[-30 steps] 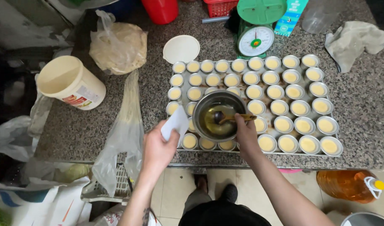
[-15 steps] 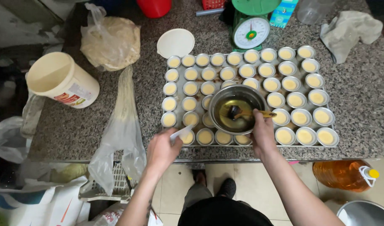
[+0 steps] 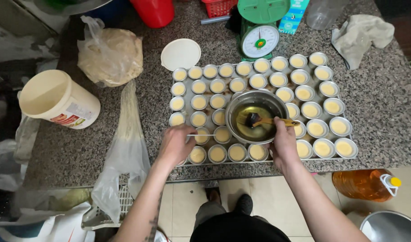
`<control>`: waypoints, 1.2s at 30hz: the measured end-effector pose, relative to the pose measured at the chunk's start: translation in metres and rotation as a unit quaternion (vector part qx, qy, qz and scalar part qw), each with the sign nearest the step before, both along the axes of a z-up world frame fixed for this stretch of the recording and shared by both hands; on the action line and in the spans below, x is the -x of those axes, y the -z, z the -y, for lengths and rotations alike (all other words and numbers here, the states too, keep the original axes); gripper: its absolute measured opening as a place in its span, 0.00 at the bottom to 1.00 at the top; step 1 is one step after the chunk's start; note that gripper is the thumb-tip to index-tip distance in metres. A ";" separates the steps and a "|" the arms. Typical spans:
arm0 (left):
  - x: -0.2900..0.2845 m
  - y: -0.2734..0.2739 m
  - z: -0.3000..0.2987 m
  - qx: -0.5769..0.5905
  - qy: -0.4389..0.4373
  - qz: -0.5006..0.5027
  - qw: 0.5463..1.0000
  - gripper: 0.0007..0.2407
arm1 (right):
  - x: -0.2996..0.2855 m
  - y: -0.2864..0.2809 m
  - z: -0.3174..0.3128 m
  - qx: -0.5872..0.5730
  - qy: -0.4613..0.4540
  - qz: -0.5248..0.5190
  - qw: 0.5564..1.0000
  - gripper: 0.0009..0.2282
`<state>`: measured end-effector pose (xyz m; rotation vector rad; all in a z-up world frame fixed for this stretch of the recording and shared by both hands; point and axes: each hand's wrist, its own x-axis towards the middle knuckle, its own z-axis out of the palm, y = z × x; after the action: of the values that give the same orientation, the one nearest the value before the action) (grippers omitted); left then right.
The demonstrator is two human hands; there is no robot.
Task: Pipe batter into small metal molds on a tray and brush the tops with a liquid glaze.
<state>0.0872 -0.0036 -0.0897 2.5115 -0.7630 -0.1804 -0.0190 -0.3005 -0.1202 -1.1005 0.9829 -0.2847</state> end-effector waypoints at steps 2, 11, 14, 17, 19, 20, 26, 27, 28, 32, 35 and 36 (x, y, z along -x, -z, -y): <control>-0.004 0.005 -0.001 -0.011 0.000 -0.019 1.000 0.09 | -0.001 0.002 0.002 0.000 0.001 -0.002 1.000 0.19; 0.013 -0.016 0.021 0.012 -0.149 -0.141 0.979 0.13 | -0.011 -0.019 0.001 -0.007 0.021 0.000 1.000 0.22; 0.006 -0.046 0.030 0.004 -0.176 -0.138 0.975 0.14 | -0.015 -0.028 0.002 -0.010 0.030 0.003 0.999 0.22; -0.010 -0.068 0.037 0.011 -0.200 -0.139 0.970 0.16 | -0.018 -0.048 -0.010 -0.017 0.037 -0.003 0.999 0.22; -0.024 -0.061 0.040 0.018 -0.188 -0.138 0.972 0.17 | -0.021 -0.045 -0.009 -0.020 0.039 -0.009 0.999 0.22; -0.030 -0.051 0.041 0.001 -0.172 -0.135 0.976 0.16 | -0.023 -0.033 -0.005 -0.018 0.041 -0.009 0.999 0.22; -0.038 -0.066 0.034 -0.035 -0.123 -0.149 0.980 0.16 | -0.028 -0.035 0.000 -0.007 0.047 -0.027 0.999 0.24; -0.034 -0.086 0.033 -0.030 -0.109 -0.147 0.983 0.16 | -0.030 -0.035 -0.001 -0.005 0.048 -0.032 0.998 0.25; -0.042 -0.072 0.029 -0.031 -0.107 -0.147 0.983 0.16 | -0.031 -0.032 -0.001 -0.005 0.050 -0.033 0.998 0.25; -0.066 -0.026 0.014 -0.013 0.028 -0.081 0.996 0.13 | -0.037 -0.025 -0.001 -0.005 0.053 -0.034 0.998 0.24; -0.087 -0.024 0.011 -0.005 0.054 -0.030 0.998 0.13 | -0.042 -0.034 -0.002 -0.002 0.059 -0.037 0.998 0.25; -0.093 -0.029 0.011 0.016 0.050 0.004 0.999 0.13 | -0.044 -0.037 -0.003 -0.003 0.063 -0.036 0.997 0.25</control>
<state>0.1799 -0.0150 -0.0611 2.4465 -0.8885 -0.1924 0.0249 -0.2974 -0.0828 -1.0512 1.1194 -0.3470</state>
